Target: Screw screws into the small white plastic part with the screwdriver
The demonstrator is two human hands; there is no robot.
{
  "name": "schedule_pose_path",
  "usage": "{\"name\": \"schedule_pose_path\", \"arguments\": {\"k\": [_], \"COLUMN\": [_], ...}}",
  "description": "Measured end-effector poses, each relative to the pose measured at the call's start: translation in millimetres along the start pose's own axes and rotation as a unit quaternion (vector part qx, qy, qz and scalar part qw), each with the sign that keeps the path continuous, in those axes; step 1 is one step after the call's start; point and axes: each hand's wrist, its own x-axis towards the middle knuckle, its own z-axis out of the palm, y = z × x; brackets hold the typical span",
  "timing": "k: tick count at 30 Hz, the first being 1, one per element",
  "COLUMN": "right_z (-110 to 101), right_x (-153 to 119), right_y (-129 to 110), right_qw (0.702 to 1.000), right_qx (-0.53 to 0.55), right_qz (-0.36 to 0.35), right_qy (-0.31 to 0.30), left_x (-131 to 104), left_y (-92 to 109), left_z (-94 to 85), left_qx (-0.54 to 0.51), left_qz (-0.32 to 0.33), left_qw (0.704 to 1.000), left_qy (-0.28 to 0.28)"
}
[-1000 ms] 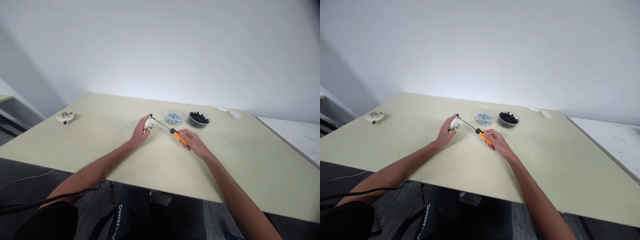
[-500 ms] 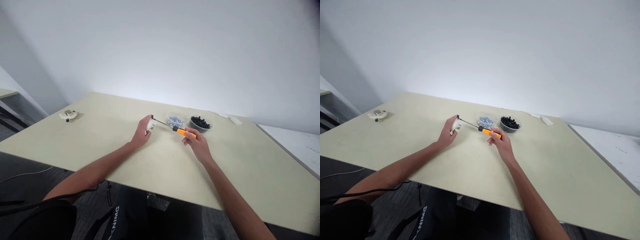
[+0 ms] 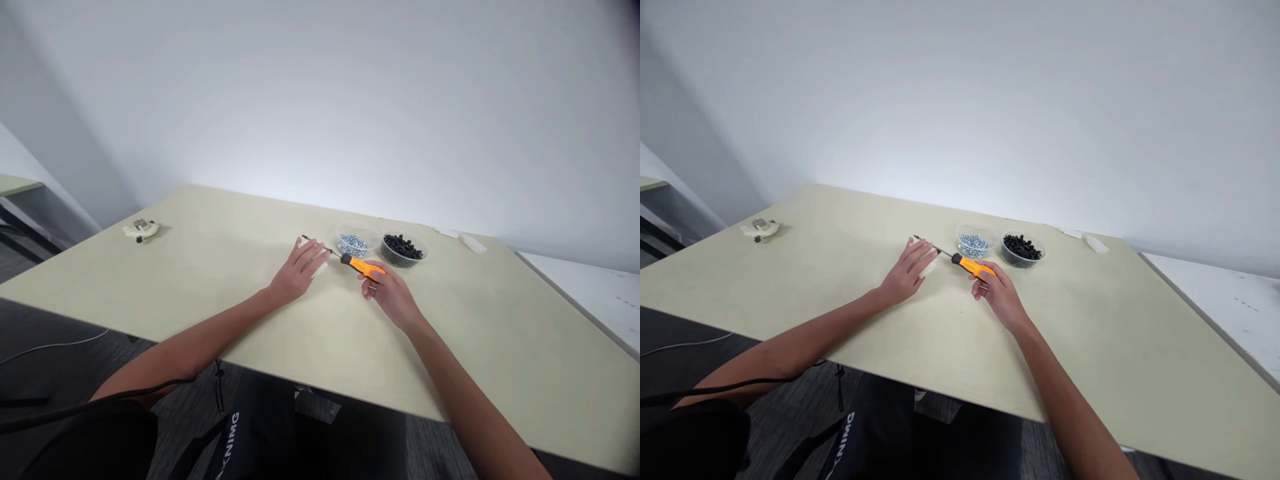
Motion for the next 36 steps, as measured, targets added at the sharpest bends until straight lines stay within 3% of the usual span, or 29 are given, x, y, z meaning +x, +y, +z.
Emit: {"name": "schedule_pose_path", "arguments": {"k": [7,26,36], "right_z": [6.9,9.5,10.4], "right_x": [0.3,-4.1,-3.1], "right_y": [8.4,9.6,10.9], "right_qw": [1.000,0.999,1.000], "right_qx": [0.013,0.012,0.011], "right_qz": [0.004,0.010,-0.009], "right_qy": [-0.001,-0.047,-0.004], "left_x": [-1.8,-0.6,-0.8], "left_y": [10.1,7.6,8.7], "left_z": [9.3,4.0,6.2], "left_qx": [0.007,0.038,0.034], "left_qz": [0.041,0.029,0.007], "left_qw": [0.999,0.999,0.999], "left_qy": [-0.009,-0.011,-0.037]}}
